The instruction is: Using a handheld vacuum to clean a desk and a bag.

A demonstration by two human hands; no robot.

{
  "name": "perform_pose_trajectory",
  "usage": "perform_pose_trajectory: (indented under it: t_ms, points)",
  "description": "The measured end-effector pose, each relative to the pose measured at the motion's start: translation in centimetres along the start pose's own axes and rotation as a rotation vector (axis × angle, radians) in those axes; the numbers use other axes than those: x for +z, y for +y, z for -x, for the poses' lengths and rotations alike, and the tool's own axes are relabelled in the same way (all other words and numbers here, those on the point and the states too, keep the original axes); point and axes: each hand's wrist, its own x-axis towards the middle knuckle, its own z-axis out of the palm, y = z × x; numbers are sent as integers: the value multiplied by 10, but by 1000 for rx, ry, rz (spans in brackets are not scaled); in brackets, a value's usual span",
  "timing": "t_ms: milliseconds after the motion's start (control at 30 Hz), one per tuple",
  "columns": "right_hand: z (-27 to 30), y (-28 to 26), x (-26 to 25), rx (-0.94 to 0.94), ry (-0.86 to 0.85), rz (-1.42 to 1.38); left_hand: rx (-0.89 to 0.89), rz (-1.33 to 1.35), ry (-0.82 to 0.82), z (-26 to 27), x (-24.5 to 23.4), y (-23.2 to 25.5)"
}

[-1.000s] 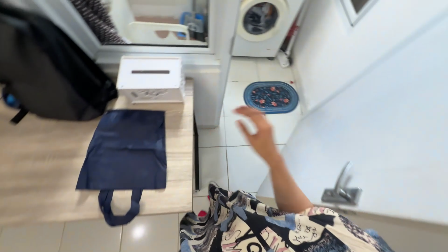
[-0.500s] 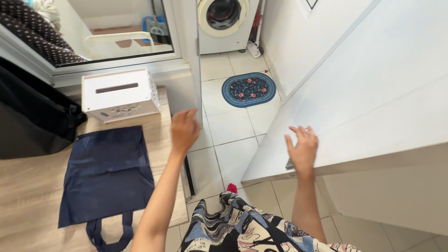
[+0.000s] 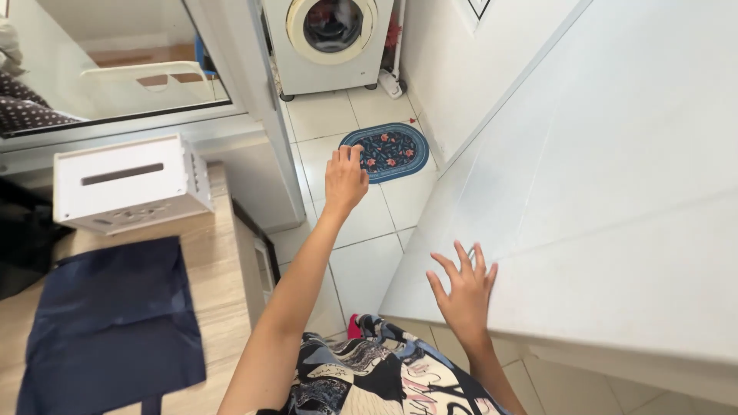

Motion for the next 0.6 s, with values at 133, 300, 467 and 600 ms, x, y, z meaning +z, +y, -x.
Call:
perform_pose_trajectory:
  t_ms: [133,300,467,600]
  points:
    - [14,21,-14,93,-60,-130,-177,-148,-82,-23,62,-10]
    - [26,38,-35,272,-142,-209,-153,-204,-81,-67,128,-28]
    - [25,73,-13,359,-37,-269,-159,-211,-120,-134,195,-49]
    - [-18,74,0,724,-73,-324,-185,-130,-187,-193,231,-63]
